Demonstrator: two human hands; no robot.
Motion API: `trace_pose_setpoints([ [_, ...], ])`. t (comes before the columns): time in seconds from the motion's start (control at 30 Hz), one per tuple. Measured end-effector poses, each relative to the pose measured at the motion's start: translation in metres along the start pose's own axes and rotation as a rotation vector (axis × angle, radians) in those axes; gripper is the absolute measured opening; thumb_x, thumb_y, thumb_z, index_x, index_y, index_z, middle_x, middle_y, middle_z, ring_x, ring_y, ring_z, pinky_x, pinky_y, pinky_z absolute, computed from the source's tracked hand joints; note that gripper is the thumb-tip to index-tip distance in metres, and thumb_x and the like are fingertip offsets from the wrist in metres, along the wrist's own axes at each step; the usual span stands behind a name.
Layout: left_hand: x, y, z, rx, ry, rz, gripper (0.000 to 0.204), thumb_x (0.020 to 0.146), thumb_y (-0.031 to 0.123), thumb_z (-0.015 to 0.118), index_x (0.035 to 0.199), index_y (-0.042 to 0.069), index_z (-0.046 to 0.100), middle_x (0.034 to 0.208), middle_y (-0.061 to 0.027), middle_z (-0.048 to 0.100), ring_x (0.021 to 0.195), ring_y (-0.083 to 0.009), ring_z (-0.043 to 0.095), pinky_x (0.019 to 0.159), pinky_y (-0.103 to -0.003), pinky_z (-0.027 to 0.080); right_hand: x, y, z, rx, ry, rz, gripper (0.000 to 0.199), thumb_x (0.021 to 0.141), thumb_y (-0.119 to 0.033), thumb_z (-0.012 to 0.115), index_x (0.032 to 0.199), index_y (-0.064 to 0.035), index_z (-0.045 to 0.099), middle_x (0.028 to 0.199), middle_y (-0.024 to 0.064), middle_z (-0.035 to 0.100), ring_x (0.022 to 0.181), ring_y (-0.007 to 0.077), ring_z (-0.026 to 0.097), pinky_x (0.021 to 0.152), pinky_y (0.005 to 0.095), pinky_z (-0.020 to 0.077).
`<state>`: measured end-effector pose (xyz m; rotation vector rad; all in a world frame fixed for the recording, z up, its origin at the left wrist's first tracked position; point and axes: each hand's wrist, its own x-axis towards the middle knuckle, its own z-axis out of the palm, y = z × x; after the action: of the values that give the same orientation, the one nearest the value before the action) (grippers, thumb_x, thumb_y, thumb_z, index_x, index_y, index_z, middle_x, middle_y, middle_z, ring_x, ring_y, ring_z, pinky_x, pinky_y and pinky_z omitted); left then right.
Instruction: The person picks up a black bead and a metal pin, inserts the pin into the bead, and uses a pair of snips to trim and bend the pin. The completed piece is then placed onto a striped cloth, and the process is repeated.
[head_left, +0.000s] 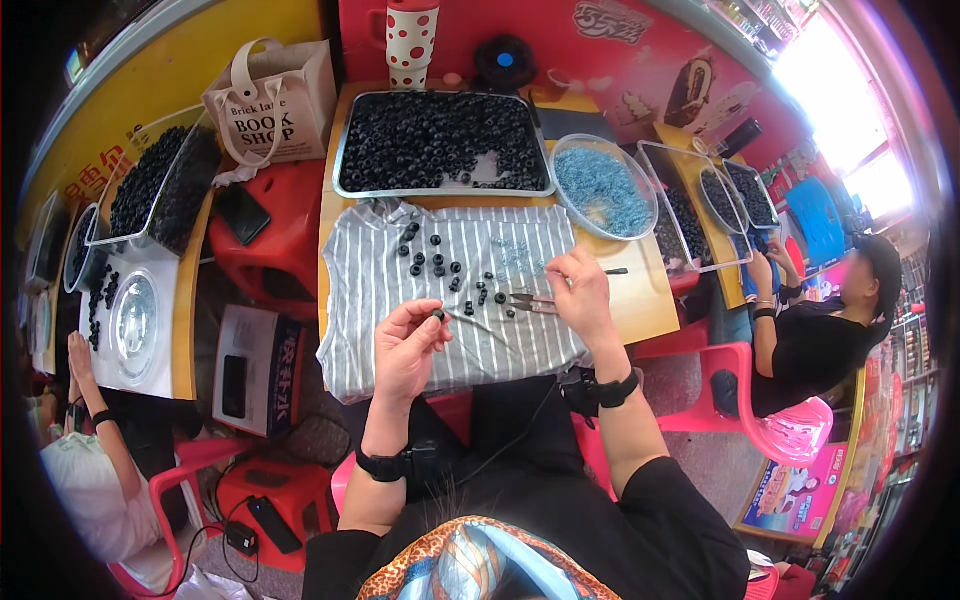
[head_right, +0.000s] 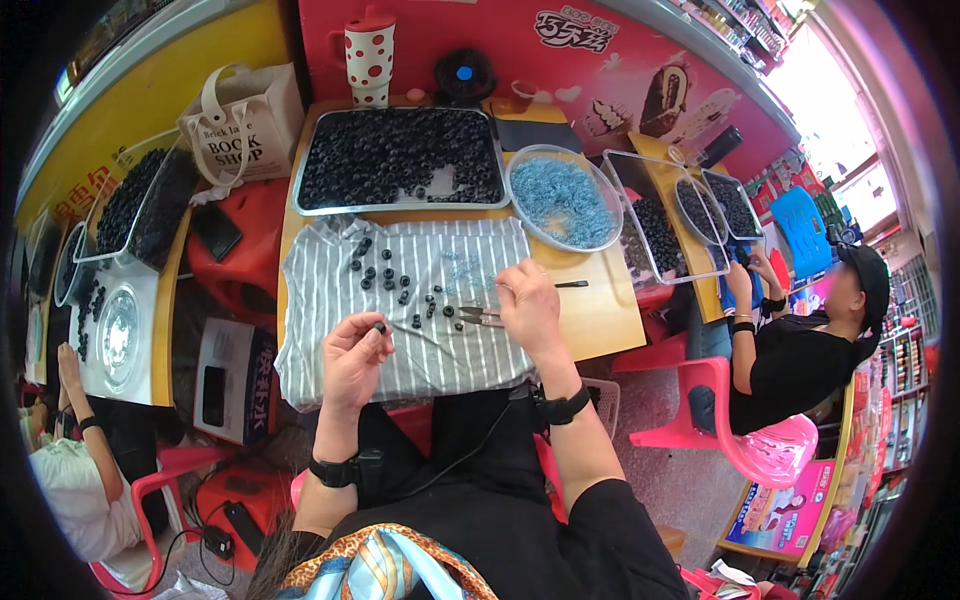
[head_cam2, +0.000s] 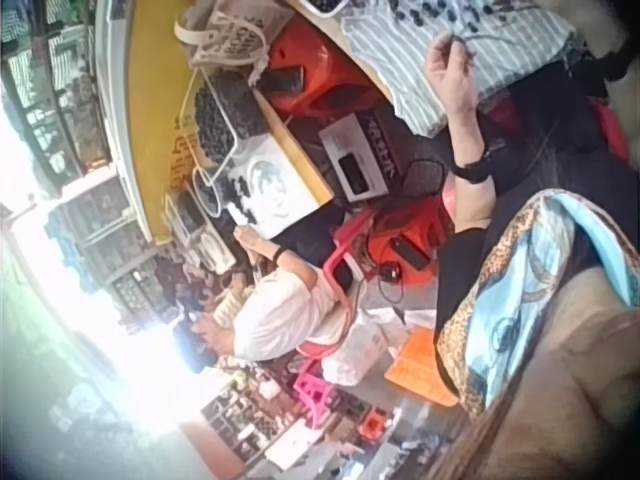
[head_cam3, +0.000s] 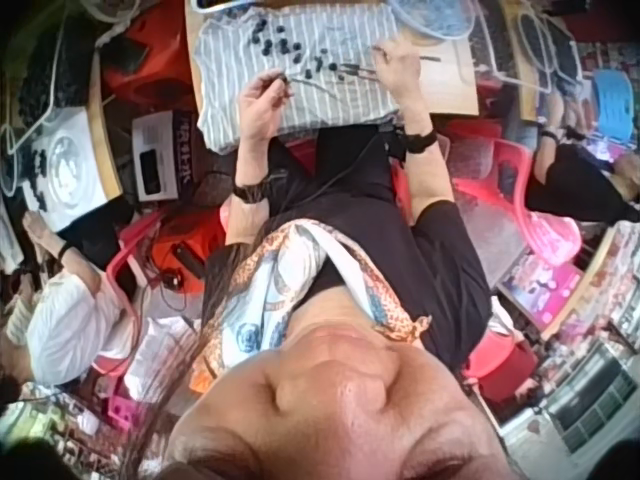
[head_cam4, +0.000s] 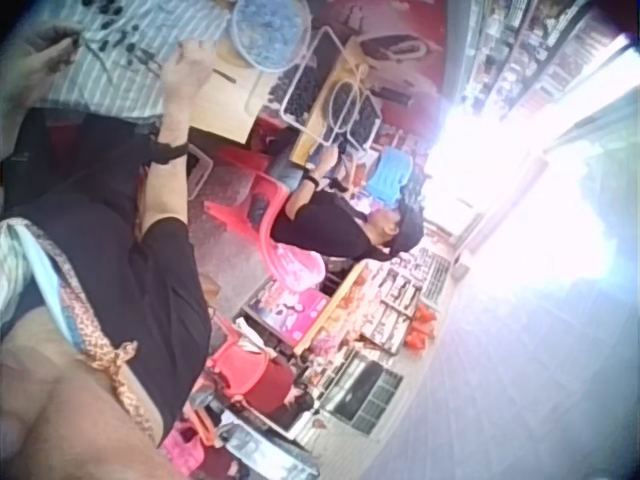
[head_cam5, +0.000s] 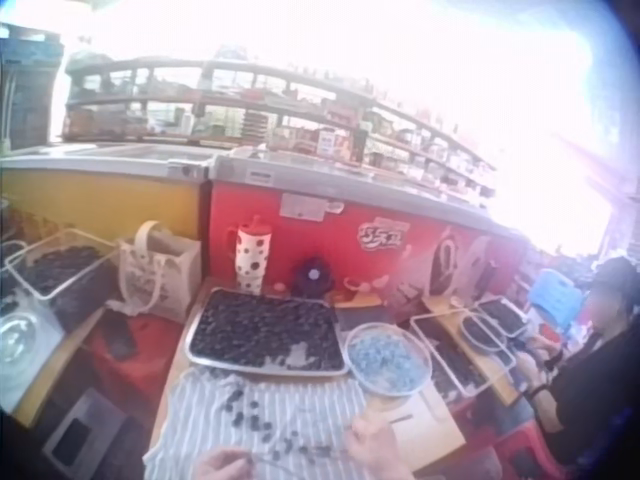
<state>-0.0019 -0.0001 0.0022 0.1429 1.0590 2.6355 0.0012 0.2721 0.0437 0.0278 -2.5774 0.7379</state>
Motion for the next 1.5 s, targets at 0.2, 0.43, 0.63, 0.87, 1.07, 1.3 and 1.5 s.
trace_pose_setpoints([
  [0.2,-0.001,-0.002,-0.001,0.01,-0.023,0.004,0.021,0.093,0.004,0.064,0.114,0.0,0.064,0.097,-0.0098,0.069,0.077,-0.0131,0.065,0.065,-0.022,0.048,-0.001,-0.008,0.011,-0.178,-0.1,-0.028,0.01,0.076,-0.006,0.069,0.086,-0.0073,0.069,0.086,0.012,0.057,0.086,0.0329,0.059,0.073,0.0432,0.0489],
  [0.43,-0.001,0.0,-0.002,0.032,-0.015,-0.002,0.021,0.093,0.004,0.063,0.113,-0.001,0.064,0.097,-0.0099,0.069,0.077,-0.0134,0.065,0.066,-0.023,0.048,0.004,-0.018,0.007,-0.134,-0.1,-0.102,0.007,0.078,-0.003,0.066,0.084,-0.0061,0.067,0.086,0.0132,0.056,0.087,0.0338,0.058,0.071,0.0435,0.0486],
  [0.63,0.0,0.002,0.0,0.026,0.003,-0.02,0.021,0.093,0.004,0.063,0.114,-0.002,0.063,0.098,-0.0108,0.069,0.078,-0.0151,0.065,0.066,-0.023,0.049,-0.004,-0.024,0.006,0.571,-0.045,0.221,0.005,0.083,0.003,0.066,0.087,0.0006,0.065,0.08,0.0087,0.06,0.072,0.0171,0.06,0.064,0.0288,0.0471],
  [0.87,0.002,-0.003,0.003,-0.009,-0.064,-0.093,0.023,0.093,0.0,0.06,0.116,-0.003,0.063,0.098,-0.0116,0.07,0.08,-0.0157,0.066,0.068,-0.024,0.051,-0.02,-0.095,0.024,0.778,-0.184,-0.049,0.009,0.081,0.009,0.067,0.086,0.0015,0.065,0.08,0.0059,0.061,0.069,0.0118,0.06,0.061,0.0238,0.0465],
  [1.07,0.001,-0.001,0.0,0.005,-0.127,-0.088,0.021,0.093,0.002,0.062,0.113,-0.004,0.065,0.095,-0.0105,0.069,0.078,-0.0159,0.067,0.064,-0.024,0.051,-0.022,-0.101,0.034,0.788,-0.166,-0.097,0.009,0.081,0.009,0.067,0.085,0.0012,0.065,0.078,0.0069,0.061,0.07,0.0135,0.063,0.058,0.0248,0.0475],
  [1.3,0.001,0.002,-0.003,-0.04,-0.201,-0.115,0.019,0.094,0.004,0.062,0.111,-0.004,0.066,0.096,-0.0115,0.07,0.078,-0.0161,0.068,0.063,-0.023,0.053,-0.017,-0.101,0.035,0.903,-0.252,0.009,0.01,0.081,0.007,0.069,0.086,-0.0006,0.065,0.077,0.0027,0.06,0.069,0.0095,0.061,0.058,0.0243,0.0457],
  [1.5,0.001,0.004,-0.003,-0.105,-0.147,-0.167,0.024,0.095,0.005,0.06,0.118,-0.003,0.062,0.096,-0.0117,0.068,0.078,-0.0166,0.067,0.065,-0.023,0.053,-0.006,-0.082,0.03,1.118,-0.282,0.323,0.012,0.084,0.003,0.07,0.095,-0.0009,0.068,0.079,-0.0011,0.065,0.068,0.0035,0.055,0.059,0.0213,0.043],
])
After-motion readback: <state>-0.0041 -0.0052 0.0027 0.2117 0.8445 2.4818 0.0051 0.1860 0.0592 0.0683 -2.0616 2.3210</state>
